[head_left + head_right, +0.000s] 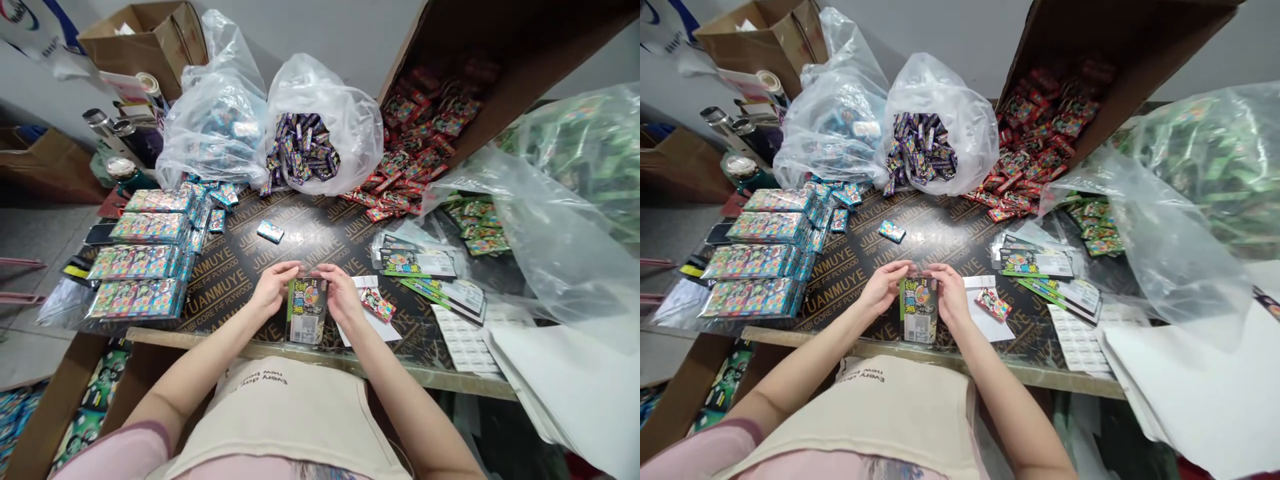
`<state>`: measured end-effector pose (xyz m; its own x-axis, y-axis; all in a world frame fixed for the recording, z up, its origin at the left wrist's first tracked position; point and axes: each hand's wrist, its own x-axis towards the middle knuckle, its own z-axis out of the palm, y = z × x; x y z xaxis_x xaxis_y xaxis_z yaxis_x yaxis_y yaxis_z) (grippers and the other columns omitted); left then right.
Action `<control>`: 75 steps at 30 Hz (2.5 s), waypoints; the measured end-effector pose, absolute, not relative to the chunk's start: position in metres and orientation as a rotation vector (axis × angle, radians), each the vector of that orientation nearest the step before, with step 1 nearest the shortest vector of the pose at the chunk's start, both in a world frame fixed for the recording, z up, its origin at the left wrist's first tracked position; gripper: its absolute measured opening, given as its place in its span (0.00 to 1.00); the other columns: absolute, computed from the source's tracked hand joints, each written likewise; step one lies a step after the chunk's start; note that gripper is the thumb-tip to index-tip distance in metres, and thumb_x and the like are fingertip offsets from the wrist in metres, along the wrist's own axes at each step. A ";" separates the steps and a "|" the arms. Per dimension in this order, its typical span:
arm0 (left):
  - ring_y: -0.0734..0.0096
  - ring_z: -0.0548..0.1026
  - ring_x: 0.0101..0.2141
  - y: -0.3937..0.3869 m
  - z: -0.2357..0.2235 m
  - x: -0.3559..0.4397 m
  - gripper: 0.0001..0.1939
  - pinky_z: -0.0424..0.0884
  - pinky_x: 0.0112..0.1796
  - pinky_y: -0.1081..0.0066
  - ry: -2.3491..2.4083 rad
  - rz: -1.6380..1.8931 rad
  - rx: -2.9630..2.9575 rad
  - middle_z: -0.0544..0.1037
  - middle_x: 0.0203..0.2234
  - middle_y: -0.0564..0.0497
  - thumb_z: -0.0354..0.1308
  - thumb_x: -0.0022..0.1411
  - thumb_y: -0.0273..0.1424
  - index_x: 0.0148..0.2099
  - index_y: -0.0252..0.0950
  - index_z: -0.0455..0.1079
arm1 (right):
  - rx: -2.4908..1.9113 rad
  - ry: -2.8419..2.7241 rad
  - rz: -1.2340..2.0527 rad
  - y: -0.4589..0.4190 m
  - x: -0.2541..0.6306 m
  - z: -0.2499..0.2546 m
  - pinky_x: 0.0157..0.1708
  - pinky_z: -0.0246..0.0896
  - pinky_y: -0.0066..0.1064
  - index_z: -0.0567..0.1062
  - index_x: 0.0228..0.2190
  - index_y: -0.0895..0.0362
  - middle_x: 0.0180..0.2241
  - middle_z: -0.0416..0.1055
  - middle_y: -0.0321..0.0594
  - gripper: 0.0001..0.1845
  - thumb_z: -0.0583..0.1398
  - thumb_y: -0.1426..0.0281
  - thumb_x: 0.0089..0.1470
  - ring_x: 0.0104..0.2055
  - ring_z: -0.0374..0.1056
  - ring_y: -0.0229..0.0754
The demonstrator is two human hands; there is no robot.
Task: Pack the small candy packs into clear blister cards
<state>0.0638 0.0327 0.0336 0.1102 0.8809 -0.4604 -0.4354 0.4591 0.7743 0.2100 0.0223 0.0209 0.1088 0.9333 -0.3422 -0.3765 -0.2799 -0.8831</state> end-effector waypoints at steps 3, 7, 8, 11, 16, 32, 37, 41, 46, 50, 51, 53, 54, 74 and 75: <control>0.64 0.76 0.33 0.032 0.042 0.049 0.09 0.70 0.41 0.65 1.148 1.077 1.068 0.81 0.30 0.46 0.69 0.45 0.34 0.31 0.36 0.79 | -1.201 -0.846 1.413 0.022 0.224 0.026 0.32 0.66 0.34 0.76 0.27 0.54 0.29 0.78 0.39 0.08 0.66 0.65 0.42 0.32 0.73 0.43; 0.60 0.77 0.35 0.034 0.051 0.036 0.08 0.71 0.42 0.63 1.128 0.980 1.506 0.81 0.32 0.45 0.67 0.49 0.36 0.31 0.38 0.80 | -1.197 -1.156 1.274 0.016 0.234 0.034 0.39 0.67 0.37 0.81 0.28 0.53 0.33 0.79 0.40 0.07 0.66 0.64 0.46 0.38 0.73 0.45; 0.60 0.77 0.35 0.036 0.052 0.034 0.08 0.71 0.40 0.63 1.128 0.954 1.505 0.81 0.31 0.45 0.67 0.50 0.36 0.31 0.37 0.80 | -1.212 -1.182 1.257 0.015 0.235 0.036 0.39 0.67 0.38 0.81 0.28 0.53 0.33 0.79 0.40 0.07 0.66 0.63 0.46 0.37 0.73 0.45; 0.63 0.77 0.29 0.046 0.050 0.033 0.09 0.71 0.34 0.66 1.138 0.883 1.412 0.81 0.26 0.46 0.68 0.47 0.36 0.30 0.35 0.80 | -1.252 -1.174 1.277 0.016 0.234 0.041 0.31 0.66 0.34 0.81 0.28 0.54 0.26 0.78 0.37 0.09 0.67 0.63 0.44 0.26 0.71 0.40; 0.67 0.75 0.24 0.054 0.050 0.033 0.08 0.70 0.30 0.69 1.140 0.818 1.376 0.80 0.22 0.47 0.68 0.45 0.32 0.28 0.32 0.78 | -1.243 -1.181 1.375 0.023 0.233 0.052 0.26 0.64 0.30 0.78 0.25 0.57 0.23 0.75 0.37 0.11 0.68 0.62 0.43 0.22 0.68 0.37; 0.67 0.79 0.32 0.047 0.046 0.019 0.05 0.74 0.37 0.68 1.173 1.259 1.572 0.82 0.30 0.47 0.65 0.52 0.30 0.34 0.35 0.79 | -1.160 -1.600 0.959 0.052 0.223 0.030 0.42 0.69 0.37 0.75 0.45 0.51 0.44 0.76 0.42 0.15 0.59 0.62 0.56 0.43 0.73 0.45; 0.64 0.78 0.32 0.030 0.002 -0.052 0.12 0.74 0.38 0.63 1.806 1.373 1.122 0.81 0.31 0.46 0.64 0.51 0.33 0.37 0.31 0.78 | -1.335 -1.884 0.761 0.139 0.178 -0.018 0.56 0.54 0.53 0.62 0.58 0.55 0.60 0.59 0.53 0.42 0.68 0.63 0.43 0.63 0.54 0.59; 0.55 0.76 0.37 0.009 -0.017 -0.085 0.11 0.71 0.43 0.57 1.976 1.222 1.173 0.80 0.34 0.44 0.67 0.46 0.30 0.35 0.34 0.78 | -1.412 -2.033 0.733 0.170 0.152 -0.047 0.53 0.53 0.58 0.66 0.55 0.57 0.53 0.67 0.55 0.37 0.68 0.71 0.43 0.57 0.60 0.62; 0.62 0.76 0.37 0.026 0.009 -0.067 0.21 0.72 0.39 0.65 1.728 1.178 1.013 0.79 0.37 0.44 0.67 0.49 0.37 0.44 0.33 0.75 | -1.009 -2.182 0.951 0.146 0.155 -0.023 0.55 0.58 0.44 0.69 0.52 0.55 0.51 0.70 0.45 0.29 0.62 0.78 0.46 0.54 0.65 0.48; 0.75 0.73 0.22 0.049 0.022 -0.036 0.28 0.66 0.22 0.77 1.234 0.809 0.688 0.79 0.27 0.48 0.73 0.37 0.34 0.42 0.29 0.74 | -0.602 -2.288 1.171 0.104 0.177 0.013 0.57 0.56 0.42 0.65 0.56 0.51 0.56 0.66 0.42 0.28 0.55 0.78 0.53 0.59 0.61 0.44; 0.76 0.73 0.20 0.051 0.022 -0.028 0.29 0.64 0.21 0.78 1.189 0.778 0.653 0.79 0.25 0.49 0.74 0.34 0.33 0.41 0.28 0.73 | -0.644 -2.276 1.137 0.093 0.182 0.019 0.59 0.54 0.43 0.62 0.57 0.51 0.59 0.62 0.43 0.29 0.55 0.77 0.53 0.62 0.57 0.45; 0.75 0.73 0.20 0.052 0.018 -0.012 0.30 0.66 0.22 0.77 1.168 0.827 0.593 0.78 0.23 0.50 0.75 0.32 0.32 0.41 0.29 0.73 | -0.809 -2.226 0.985 0.075 0.190 0.027 0.61 0.49 0.47 0.58 0.60 0.52 0.63 0.55 0.47 0.35 0.60 0.71 0.52 0.65 0.50 0.50; 0.74 0.74 0.21 0.050 0.016 -0.005 0.31 0.68 0.24 0.76 1.167 0.861 0.579 0.78 0.23 0.50 0.75 0.32 0.33 0.42 0.29 0.72 | -0.894 -2.198 0.894 0.067 0.193 0.028 0.60 0.49 0.49 0.56 0.60 0.52 0.63 0.54 0.48 0.39 0.63 0.67 0.49 0.65 0.50 0.52; 0.50 0.65 0.52 0.029 0.001 -0.020 0.56 0.61 0.54 0.53 1.040 0.322 2.345 0.65 0.53 0.37 0.65 0.46 0.34 0.70 0.35 0.36 | -1.255 -2.222 0.439 -0.005 0.226 0.007 0.58 0.43 0.51 0.58 0.58 0.49 0.53 0.67 0.46 0.37 0.62 0.65 0.46 0.55 0.62 0.54; 0.51 0.65 0.53 0.032 0.003 -0.021 0.57 0.62 0.53 0.54 1.034 0.366 2.319 0.64 0.54 0.38 0.65 0.46 0.33 0.70 0.36 0.33 | -1.233 -2.224 0.474 -0.005 0.225 0.007 0.57 0.44 0.50 0.58 0.57 0.49 0.53 0.67 0.46 0.38 0.62 0.65 0.45 0.55 0.62 0.54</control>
<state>-0.0208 0.0315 0.0029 0.6639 0.7476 0.0172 0.5921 -0.5396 0.5986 0.2247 -0.0047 0.0073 -0.4294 0.8548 0.2913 0.6620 0.5174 -0.5423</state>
